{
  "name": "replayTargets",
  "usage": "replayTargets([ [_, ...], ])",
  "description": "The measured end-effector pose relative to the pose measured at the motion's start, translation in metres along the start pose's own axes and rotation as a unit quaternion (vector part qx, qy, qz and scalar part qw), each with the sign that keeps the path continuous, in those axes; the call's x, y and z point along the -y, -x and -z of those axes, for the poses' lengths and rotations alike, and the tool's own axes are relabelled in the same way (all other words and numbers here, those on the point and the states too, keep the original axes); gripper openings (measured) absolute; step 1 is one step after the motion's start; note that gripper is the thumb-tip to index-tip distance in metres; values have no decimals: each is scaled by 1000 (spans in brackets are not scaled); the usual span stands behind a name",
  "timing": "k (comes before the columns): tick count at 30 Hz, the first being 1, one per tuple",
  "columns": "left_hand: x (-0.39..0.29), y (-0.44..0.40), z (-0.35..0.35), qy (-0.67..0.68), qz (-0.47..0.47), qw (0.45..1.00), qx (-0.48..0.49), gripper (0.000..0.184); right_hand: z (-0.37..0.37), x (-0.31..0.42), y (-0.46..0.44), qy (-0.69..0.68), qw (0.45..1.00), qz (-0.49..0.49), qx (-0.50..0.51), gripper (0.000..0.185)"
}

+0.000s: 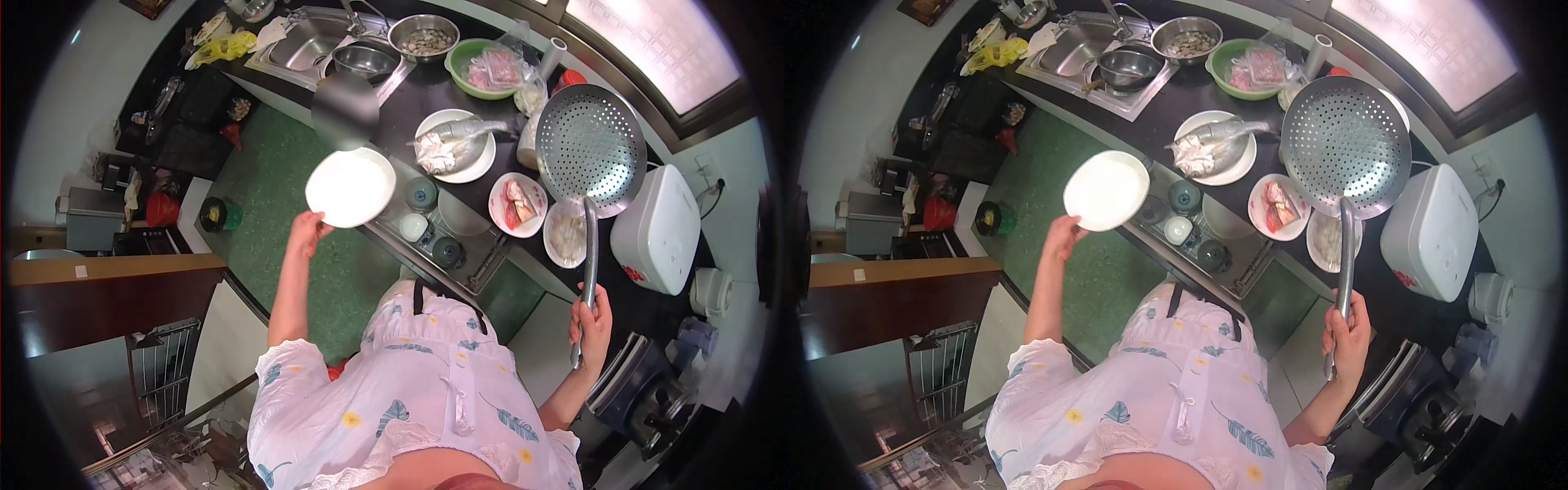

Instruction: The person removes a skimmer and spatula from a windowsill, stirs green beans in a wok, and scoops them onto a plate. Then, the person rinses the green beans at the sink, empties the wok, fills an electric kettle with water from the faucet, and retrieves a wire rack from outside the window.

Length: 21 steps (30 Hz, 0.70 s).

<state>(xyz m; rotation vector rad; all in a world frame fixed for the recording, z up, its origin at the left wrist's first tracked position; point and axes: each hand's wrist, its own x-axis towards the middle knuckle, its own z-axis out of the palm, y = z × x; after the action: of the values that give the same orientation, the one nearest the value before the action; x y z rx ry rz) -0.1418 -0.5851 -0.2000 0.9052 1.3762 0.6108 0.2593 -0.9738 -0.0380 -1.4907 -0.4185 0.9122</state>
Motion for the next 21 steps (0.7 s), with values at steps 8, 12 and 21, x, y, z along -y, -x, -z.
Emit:
replayTargets([
  [8,-170,-138,-15,4,-145,989,-31,32,-39,23,-68,-15,1000,-8,2,33],
  [12,-261,-208,-42,-98,-172,979,-46,33,-62,41,-102,-9,1000,-8,-19,34],
  [21,-391,-388,-79,-495,-298,807,-125,49,-97,58,-152,-25,996,8,-87,35],
])
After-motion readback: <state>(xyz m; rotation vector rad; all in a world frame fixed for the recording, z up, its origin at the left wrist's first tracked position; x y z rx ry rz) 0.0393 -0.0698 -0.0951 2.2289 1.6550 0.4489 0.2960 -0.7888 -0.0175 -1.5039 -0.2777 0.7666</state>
